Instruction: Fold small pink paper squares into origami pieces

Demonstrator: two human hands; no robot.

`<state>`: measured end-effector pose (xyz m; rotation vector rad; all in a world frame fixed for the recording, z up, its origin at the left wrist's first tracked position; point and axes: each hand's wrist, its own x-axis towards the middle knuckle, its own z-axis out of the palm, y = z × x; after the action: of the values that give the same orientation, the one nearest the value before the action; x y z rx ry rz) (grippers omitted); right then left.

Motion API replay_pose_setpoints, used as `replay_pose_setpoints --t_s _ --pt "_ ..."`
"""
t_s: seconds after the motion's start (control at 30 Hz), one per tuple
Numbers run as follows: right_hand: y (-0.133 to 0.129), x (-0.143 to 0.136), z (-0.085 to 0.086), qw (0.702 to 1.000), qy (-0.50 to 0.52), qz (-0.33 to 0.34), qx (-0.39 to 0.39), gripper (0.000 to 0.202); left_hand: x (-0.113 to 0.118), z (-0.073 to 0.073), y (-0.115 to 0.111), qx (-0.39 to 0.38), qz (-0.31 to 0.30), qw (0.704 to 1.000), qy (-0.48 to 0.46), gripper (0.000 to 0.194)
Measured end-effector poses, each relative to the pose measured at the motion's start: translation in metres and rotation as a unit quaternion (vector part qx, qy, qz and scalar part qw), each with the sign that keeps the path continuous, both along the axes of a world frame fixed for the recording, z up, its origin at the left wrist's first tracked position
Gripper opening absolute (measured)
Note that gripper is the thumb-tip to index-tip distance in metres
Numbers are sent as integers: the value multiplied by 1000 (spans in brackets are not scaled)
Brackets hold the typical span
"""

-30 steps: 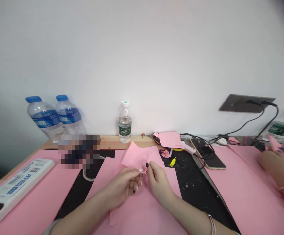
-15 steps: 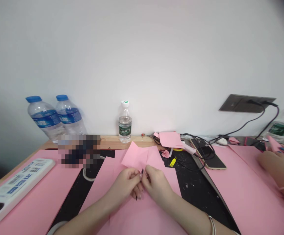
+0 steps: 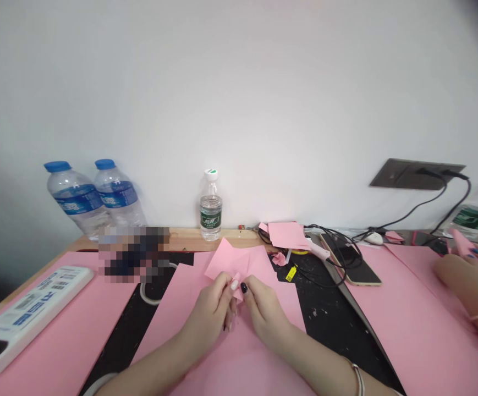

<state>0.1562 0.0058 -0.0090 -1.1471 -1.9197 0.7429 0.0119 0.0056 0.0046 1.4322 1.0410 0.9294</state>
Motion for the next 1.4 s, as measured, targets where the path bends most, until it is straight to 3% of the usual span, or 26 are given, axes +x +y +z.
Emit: replay_pose_setpoints --t_s 0.17,0.37,0.47,0.6,0.77,0.93,1.1,1.23,1.33,1.4 --pt "3 0 1 999 -1 -26 20 22 -6 -2 5 49 32 997 52 29" --pt "11 1 2 986 107 -97 -87 25 -10 2 10 92 31 992 77 23" --pt "13 2 4 966 188 -44 -173 28 -14 1 14 136 36 983 115 25" --pt "15 4 5 911 311 54 -266 22 -20 -4 19 217 53 962 157 23" --pt "16 5 7 853 408 82 -314 23 -24 -9 20 291 43 941 170 22" --pt "17 5 9 850 400 84 -331 25 -23 -9 20 307 39 940 146 22" --pt "21 7 4 858 391 72 -325 30 -23 -4 22 271 28 958 84 26" --pt "23 9 0 876 364 60 -309 25 -20 -3 25 138 32 990 0 16" --pt "24 9 0 899 323 51 -290 23 -17 -6 28 35 72 996 -50 5" --pt "24 8 0 917 289 38 -272 24 -15 -6 29 -10 72 995 -75 12"
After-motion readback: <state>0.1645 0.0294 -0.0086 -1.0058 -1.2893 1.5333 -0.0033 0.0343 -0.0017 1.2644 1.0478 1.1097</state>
